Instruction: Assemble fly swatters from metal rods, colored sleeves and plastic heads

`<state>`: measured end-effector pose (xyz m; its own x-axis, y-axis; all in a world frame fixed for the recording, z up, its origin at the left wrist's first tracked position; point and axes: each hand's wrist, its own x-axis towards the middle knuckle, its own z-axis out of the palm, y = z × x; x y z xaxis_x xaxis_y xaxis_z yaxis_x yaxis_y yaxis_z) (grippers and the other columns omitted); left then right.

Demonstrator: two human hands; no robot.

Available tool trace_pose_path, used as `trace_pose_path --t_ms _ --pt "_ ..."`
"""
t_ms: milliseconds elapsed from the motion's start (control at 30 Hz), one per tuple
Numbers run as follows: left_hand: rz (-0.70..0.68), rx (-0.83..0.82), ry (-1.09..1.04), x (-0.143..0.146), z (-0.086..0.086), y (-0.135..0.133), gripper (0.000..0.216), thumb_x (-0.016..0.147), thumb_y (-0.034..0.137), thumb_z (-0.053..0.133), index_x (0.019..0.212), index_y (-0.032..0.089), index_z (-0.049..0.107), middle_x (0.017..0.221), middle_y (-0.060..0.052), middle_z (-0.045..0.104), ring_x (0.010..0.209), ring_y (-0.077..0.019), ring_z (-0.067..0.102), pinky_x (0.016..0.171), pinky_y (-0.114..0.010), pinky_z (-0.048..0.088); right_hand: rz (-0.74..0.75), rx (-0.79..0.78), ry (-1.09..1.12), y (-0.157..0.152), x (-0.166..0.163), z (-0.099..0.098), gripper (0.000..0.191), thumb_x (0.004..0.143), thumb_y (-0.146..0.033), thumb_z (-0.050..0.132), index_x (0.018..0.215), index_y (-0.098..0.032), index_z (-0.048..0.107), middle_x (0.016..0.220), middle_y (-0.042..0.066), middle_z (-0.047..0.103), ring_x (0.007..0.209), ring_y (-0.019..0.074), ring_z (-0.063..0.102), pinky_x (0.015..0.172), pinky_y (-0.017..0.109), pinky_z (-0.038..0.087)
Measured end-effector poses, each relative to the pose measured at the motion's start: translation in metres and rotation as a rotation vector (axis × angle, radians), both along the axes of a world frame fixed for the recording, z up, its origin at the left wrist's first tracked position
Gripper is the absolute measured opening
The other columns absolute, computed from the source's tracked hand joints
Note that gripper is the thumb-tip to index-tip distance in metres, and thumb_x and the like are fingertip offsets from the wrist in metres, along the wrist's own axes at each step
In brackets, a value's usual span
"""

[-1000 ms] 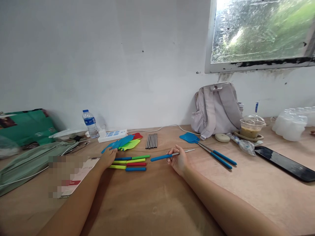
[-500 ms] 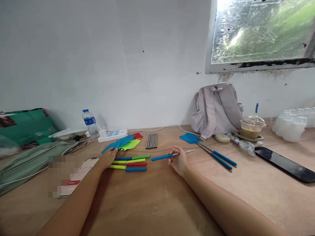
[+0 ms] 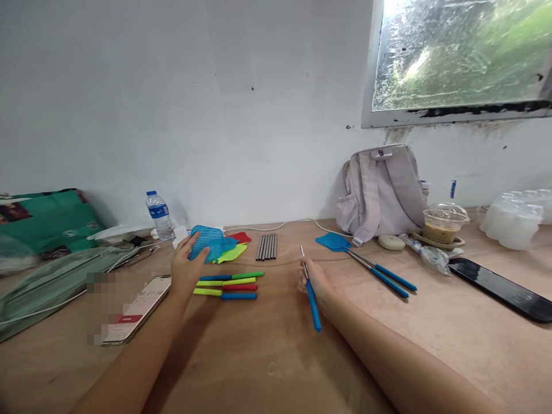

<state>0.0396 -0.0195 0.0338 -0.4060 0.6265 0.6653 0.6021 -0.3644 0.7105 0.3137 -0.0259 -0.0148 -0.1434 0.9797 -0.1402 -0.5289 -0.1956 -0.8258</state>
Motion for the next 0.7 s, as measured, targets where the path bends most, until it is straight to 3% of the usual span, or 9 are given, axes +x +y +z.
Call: trace_pose_path --t_ms 67,167,267,367,467,700 --pt "-0.153 -0.028 -0.282 0.013 0.002 -0.003 0.045 0.067 0.028 0.06 0.112 0.021 0.056 0.119 -0.005 0.052 0.111 -0.0211 0.047 0.094 -0.034 0.039 0.014 0.115 -0.097 -0.001 0.001 0.004 0.025 0.08 -0.044 0.042 0.068 -0.022 0.042 0.028 -0.011 0.031 0.023 0.0068 0.022 0.027 0.017 0.015" --pt "-0.346 -0.112 -0.585 0.029 -0.001 -0.006 0.052 0.062 0.029 0.066 0.112 0.022 0.055 0.109 -0.005 0.059 0.096 -0.019 0.057 0.081 -0.033 0.048 -0.003 0.442 -0.274 -0.003 0.006 0.013 0.034 0.081 -0.052 0.036 0.071 -0.021 0.044 0.03 -0.011 0.031 0.026 0.0067 0.023 0.032 0.018 0.02" --pt "-0.378 -0.162 -0.588 0.041 -0.006 -0.01 0.051 0.059 0.034 0.069 0.107 0.022 0.058 0.103 -0.005 0.06 0.086 -0.0166 0.059 0.073 -0.03 0.05 -0.06 0.732 -0.564 -0.008 0.015 0.025 0.032 0.084 -0.047 0.037 0.074 -0.021 0.052 0.033 -0.009 0.036 0.031 0.008 0.031 0.039 0.02 0.028" --pt "-0.397 -0.199 -0.588 0.051 -0.011 -0.014 0.049 0.057 0.038 0.07 0.101 0.019 0.06 0.096 -0.005 0.062 0.079 -0.0159 0.059 0.066 -0.028 0.05 -0.065 0.938 -0.928 -0.016 0.019 0.03 0.02 0.079 -0.041 0.051 0.082 -0.024 0.061 0.057 -0.001 0.058 0.053 0.0133 0.051 0.054 0.024 0.037" --pt "-0.462 -0.243 -0.667 0.06 -0.015 -0.017 0.05 0.053 0.035 0.073 0.098 0.018 0.06 0.089 -0.004 0.063 0.073 -0.0149 0.059 0.062 -0.028 0.05 -0.005 1.011 -1.108 -0.021 0.015 0.025 0.021 0.079 -0.036 0.051 0.095 -0.028 0.062 0.091 0.004 0.064 0.081 0.0203 0.056 0.07 0.03 0.04" --pt "-0.515 -0.285 -0.734 0.064 -0.023 -0.014 0.051 0.05 0.029 0.076 0.097 0.017 0.06 0.097 -0.006 0.063 0.08 -0.0162 0.06 0.072 -0.031 0.05 0.016 0.991 -1.093 -0.024 0.003 0.014 0.033 0.085 -0.03 0.039 0.116 -0.032 0.051 0.111 0.004 0.058 0.095 0.0236 0.053 0.079 0.037 0.039"
